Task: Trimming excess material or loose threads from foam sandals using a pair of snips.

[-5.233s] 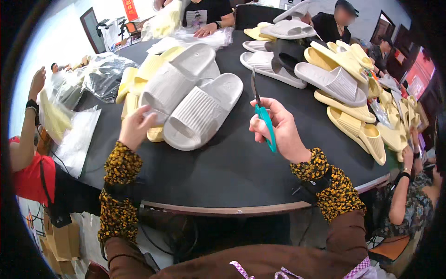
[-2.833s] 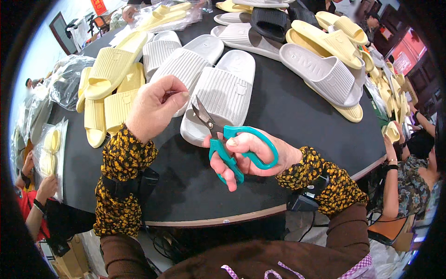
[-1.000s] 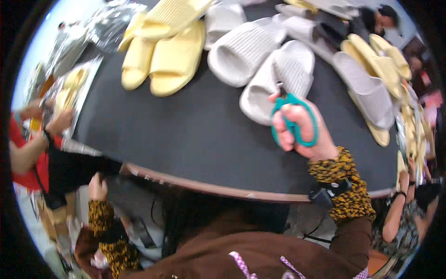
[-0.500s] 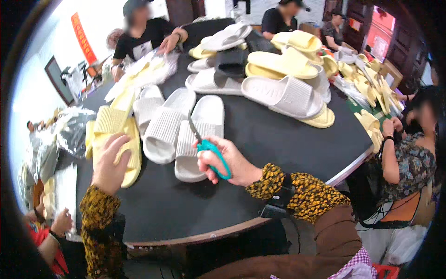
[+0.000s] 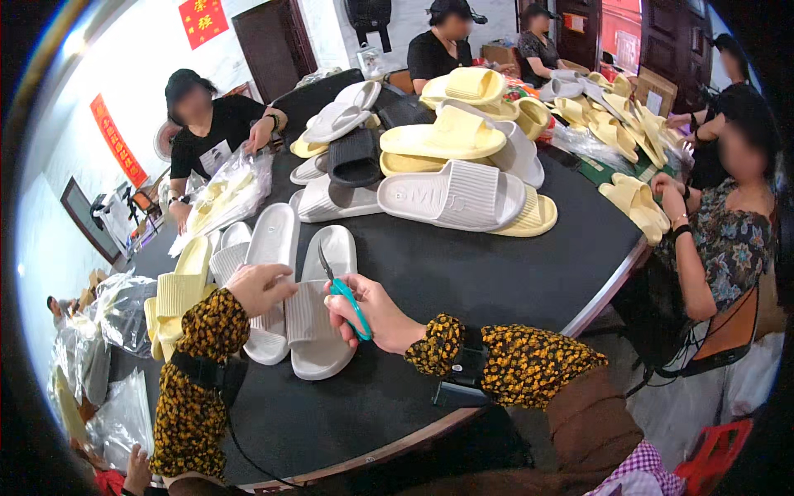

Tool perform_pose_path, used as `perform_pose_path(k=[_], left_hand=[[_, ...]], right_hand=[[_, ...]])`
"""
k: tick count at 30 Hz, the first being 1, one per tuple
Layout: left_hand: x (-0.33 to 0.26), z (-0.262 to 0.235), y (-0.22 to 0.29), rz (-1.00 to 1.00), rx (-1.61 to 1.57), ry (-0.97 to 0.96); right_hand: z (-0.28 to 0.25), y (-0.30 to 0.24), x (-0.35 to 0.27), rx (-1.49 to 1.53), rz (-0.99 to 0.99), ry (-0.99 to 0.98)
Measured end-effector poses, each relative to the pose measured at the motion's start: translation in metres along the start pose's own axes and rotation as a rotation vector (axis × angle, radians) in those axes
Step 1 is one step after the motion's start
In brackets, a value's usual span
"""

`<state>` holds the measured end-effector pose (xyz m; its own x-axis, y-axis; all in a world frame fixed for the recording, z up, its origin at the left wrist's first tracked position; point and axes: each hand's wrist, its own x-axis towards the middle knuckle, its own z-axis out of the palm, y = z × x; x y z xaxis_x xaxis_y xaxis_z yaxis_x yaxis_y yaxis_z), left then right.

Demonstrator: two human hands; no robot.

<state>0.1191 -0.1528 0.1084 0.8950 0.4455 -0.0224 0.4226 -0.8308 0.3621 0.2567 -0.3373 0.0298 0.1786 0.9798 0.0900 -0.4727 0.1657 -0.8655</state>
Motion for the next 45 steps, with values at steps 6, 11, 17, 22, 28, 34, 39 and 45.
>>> perform_pose_path(k=[6, 11, 17, 22, 28, 34, 39, 45], left_hand=[[-0.021, -0.017, 0.032, 0.054, 0.29, -0.18], [-0.007, -0.002, 0.005, -0.04, 0.187, -0.284], [-0.006, 0.003, 0.005, -0.226, -0.071, -0.349], [-0.018, -0.003, 0.004, -0.235, -0.062, -0.298], [-0.018, -0.011, 0.019, -0.104, -0.142, -0.432], [-0.046, -0.012, 0.031, -0.018, 0.124, -0.456], [-0.055, -0.009, 0.028, -0.064, 0.062, -0.403], [-0.075, -0.009, 0.015, -0.163, 0.015, -0.011]], right_hand=[[-0.002, 0.003, 0.003, -0.052, -0.068, -0.028], [0.005, 0.001, 0.002, -0.034, -0.012, -0.024], [0.004, 0.001, -0.001, -0.07, 0.005, -0.048], [0.006, -0.003, -0.002, -0.09, 0.02, -0.04], [0.002, -0.009, -0.003, -0.047, -0.032, 0.009], [0.004, -0.012, -0.003, -0.038, -0.052, -0.017], [0.007, -0.011, -0.004, -0.056, -0.056, -0.031], [0.011, -0.019, -0.007, -0.112, -0.108, 0.027]])
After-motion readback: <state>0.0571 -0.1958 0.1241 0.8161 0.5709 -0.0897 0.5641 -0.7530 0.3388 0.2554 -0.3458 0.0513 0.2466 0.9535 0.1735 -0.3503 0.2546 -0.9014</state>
